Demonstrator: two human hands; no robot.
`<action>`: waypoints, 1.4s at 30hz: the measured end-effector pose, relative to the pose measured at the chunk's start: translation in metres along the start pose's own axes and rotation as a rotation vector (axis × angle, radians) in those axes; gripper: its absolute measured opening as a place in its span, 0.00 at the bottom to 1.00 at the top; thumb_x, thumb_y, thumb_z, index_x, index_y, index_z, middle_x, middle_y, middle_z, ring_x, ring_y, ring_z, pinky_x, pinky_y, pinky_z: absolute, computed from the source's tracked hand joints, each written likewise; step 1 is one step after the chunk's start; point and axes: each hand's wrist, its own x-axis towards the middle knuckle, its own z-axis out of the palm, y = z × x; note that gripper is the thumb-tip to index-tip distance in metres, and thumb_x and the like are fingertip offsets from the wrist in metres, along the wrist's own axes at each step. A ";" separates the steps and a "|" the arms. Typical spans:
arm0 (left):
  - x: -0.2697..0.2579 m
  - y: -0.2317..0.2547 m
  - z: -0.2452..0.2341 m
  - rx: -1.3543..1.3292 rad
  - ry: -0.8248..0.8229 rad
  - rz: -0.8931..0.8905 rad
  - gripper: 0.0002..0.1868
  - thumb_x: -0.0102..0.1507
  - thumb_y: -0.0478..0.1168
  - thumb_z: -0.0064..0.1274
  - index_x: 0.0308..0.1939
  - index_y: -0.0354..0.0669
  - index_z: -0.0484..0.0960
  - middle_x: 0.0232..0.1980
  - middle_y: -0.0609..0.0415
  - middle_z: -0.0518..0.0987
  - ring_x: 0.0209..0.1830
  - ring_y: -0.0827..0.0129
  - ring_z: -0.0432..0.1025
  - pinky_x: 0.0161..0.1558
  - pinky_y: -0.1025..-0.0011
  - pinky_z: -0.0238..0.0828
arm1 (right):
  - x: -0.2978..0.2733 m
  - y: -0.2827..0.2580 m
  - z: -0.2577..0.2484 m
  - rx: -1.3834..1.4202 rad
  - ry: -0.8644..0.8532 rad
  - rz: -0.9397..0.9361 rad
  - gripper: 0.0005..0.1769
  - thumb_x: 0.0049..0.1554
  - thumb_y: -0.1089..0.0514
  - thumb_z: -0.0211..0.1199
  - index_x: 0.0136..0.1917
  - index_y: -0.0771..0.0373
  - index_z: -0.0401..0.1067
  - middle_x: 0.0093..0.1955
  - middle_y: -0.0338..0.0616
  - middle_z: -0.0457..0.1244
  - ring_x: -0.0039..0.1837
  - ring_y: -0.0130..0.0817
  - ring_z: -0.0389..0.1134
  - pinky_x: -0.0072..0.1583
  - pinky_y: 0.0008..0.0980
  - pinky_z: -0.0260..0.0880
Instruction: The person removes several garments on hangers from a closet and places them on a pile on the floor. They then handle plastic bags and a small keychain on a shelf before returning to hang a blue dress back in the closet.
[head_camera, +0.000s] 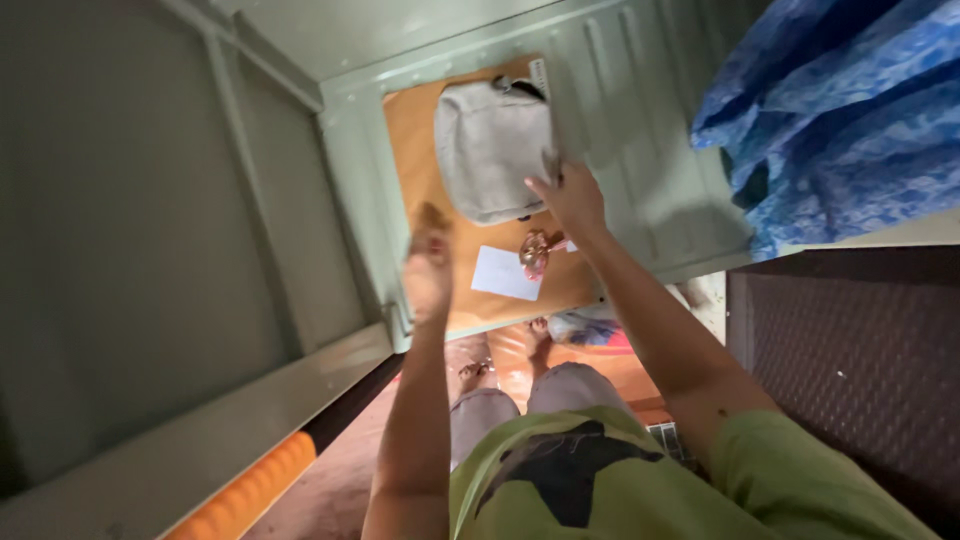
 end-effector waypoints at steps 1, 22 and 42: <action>-0.010 0.014 0.000 -0.011 -0.041 0.035 0.13 0.63 0.41 0.62 0.48 0.41 0.80 0.47 0.42 0.83 0.48 0.52 0.78 0.50 0.59 0.75 | 0.008 0.000 0.008 0.134 -0.013 -0.004 0.20 0.56 0.49 0.73 0.49 0.67 0.74 0.46 0.51 0.68 0.48 0.39 0.67 0.50 0.36 0.66; -0.051 0.036 0.024 -0.031 -0.048 0.212 0.16 0.60 0.26 0.54 0.52 0.40 0.75 0.46 0.45 0.78 0.45 0.46 0.74 0.45 0.55 0.74 | -0.072 0.079 -0.024 -0.063 0.067 -0.448 0.39 0.63 0.65 0.63 0.82 0.68 0.52 0.81 0.64 0.48 0.81 0.62 0.48 0.78 0.52 0.44; -0.071 0.046 0.012 0.159 -0.148 0.248 0.36 0.57 0.36 0.63 0.69 0.42 0.69 0.71 0.40 0.67 0.61 0.41 0.67 0.59 0.52 0.68 | -0.127 -0.001 -0.024 -0.132 -0.036 -0.468 0.10 0.63 0.53 0.62 0.55 0.58 0.75 0.52 0.47 0.66 0.56 0.51 0.66 0.56 0.51 0.64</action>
